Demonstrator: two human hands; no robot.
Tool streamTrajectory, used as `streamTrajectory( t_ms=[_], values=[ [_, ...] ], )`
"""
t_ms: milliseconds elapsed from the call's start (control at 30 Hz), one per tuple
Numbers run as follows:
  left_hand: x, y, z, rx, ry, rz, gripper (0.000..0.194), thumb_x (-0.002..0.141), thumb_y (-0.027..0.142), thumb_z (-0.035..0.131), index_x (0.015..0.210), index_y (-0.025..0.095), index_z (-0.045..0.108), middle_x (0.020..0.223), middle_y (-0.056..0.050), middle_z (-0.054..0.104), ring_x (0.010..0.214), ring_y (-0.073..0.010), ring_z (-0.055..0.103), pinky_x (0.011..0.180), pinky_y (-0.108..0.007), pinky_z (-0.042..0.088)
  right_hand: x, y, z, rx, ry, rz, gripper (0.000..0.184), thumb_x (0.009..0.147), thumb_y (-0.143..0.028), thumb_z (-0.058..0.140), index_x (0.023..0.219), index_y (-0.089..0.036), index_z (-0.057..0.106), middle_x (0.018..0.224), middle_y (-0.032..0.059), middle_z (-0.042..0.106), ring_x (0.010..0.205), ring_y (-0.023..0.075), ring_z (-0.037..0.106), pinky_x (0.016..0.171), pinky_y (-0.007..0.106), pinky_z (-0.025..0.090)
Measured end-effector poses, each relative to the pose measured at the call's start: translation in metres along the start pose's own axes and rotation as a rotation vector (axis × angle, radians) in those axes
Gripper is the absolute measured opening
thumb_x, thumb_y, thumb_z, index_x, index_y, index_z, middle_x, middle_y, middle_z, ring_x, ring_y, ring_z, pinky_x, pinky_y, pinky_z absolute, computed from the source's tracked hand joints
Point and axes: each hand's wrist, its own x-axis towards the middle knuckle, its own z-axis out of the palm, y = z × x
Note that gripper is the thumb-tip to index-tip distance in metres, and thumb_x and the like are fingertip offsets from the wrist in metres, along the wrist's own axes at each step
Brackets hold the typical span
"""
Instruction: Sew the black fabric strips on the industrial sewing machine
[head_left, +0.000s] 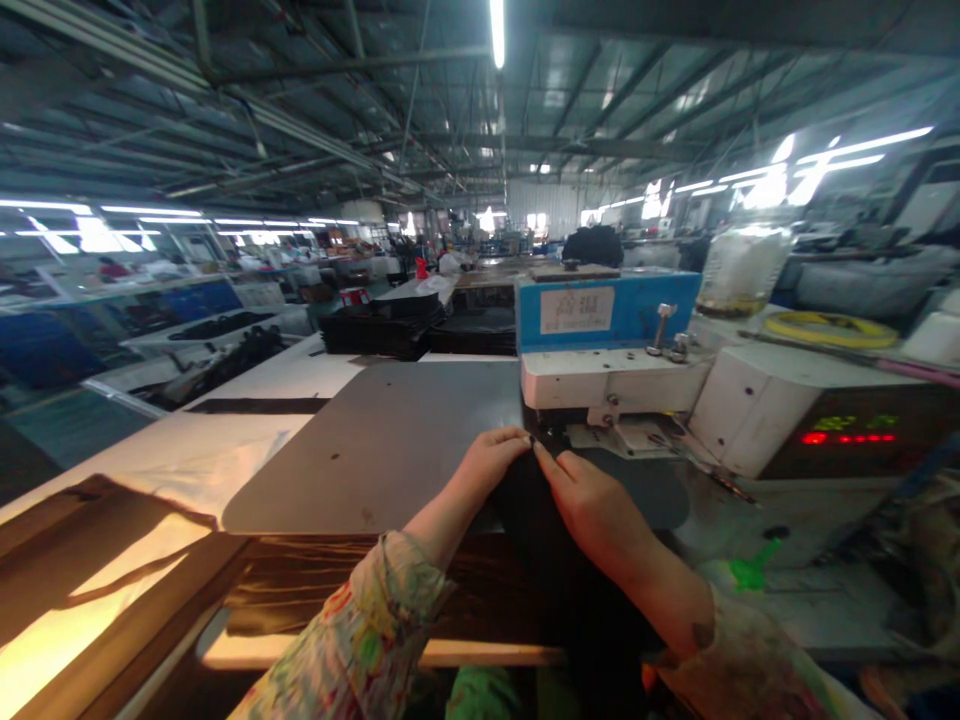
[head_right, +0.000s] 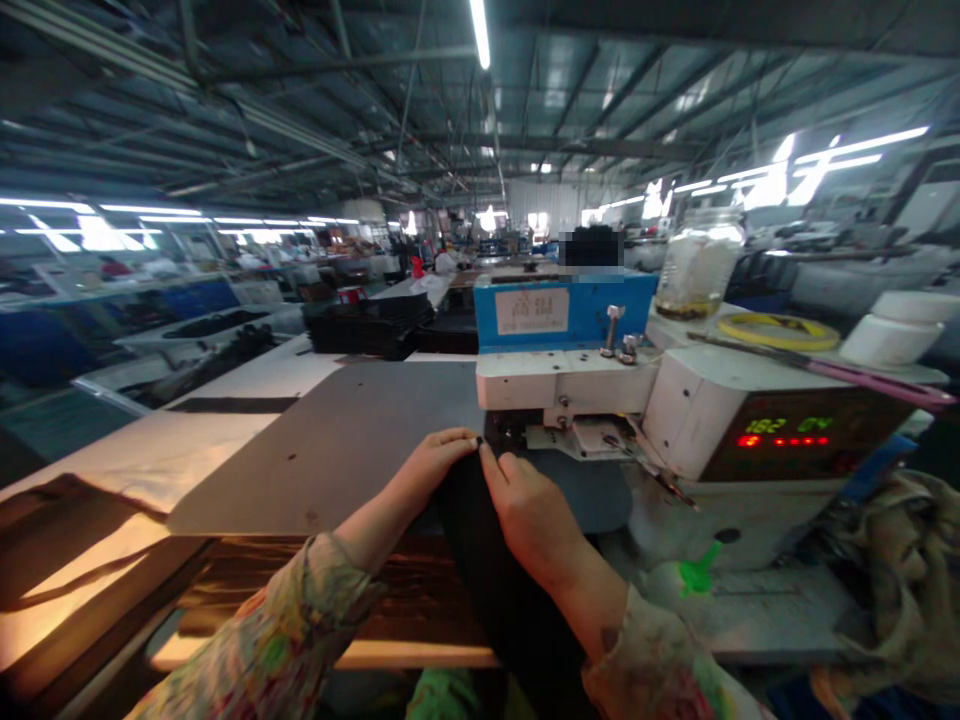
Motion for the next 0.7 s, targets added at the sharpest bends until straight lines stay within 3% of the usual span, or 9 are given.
streamTrajectory(
  t_ms=[167,333,567,700],
  values=[
    [-0.001,0.004,-0.003,0.170,-0.024,0.164,0.022,0.070,0.029,0.048,0.069,0.014,0.064,0.074,-0.002,0.064,0.079,-0.0175,0.055,0.076,-0.026,0.040,0.001,-0.001,-0.004,-0.043,-0.043,-0.015,0.043,0.083,-0.004,0.031,0.125,-0.007,0.041,0.083,0.0089,0.055,0.073,0.0198,0.053,0.063,0.031,0.050],
    [0.002,-0.005,0.002,0.301,-0.002,0.164,0.022,0.073,0.028,0.044,0.071,0.014,0.062,0.070,-0.002,0.061,0.073,-0.0166,0.055,0.069,-0.025,0.042,0.001,0.001,-0.005,0.075,-0.079,0.047,0.043,0.084,-0.006,0.032,0.126,-0.010,0.040,0.088,0.0087,0.056,0.079,0.0186,0.055,0.071,0.030,0.048],
    [0.004,-0.010,0.008,0.809,0.186,0.376,0.014,0.076,0.023,0.048,0.081,0.018,0.060,0.084,-0.003,0.059,0.084,-0.0170,0.053,0.075,-0.027,0.041,0.015,0.020,0.000,0.345,-0.131,0.245,0.031,0.084,-0.012,0.037,0.106,-0.013,0.058,0.093,0.0097,0.063,0.087,0.0193,0.059,0.077,0.029,0.046],
    [-0.003,-0.008,0.010,0.986,0.086,0.432,0.016,0.078,0.022,0.048,0.084,0.019,0.062,0.089,-0.004,0.058,0.087,-0.0173,0.052,0.078,-0.028,0.041,0.027,0.033,0.006,0.384,-0.186,0.322,0.028,0.083,-0.015,0.042,0.103,-0.013,0.062,0.101,0.0105,0.064,0.095,0.0209,0.058,0.083,0.031,0.044]
  ],
)
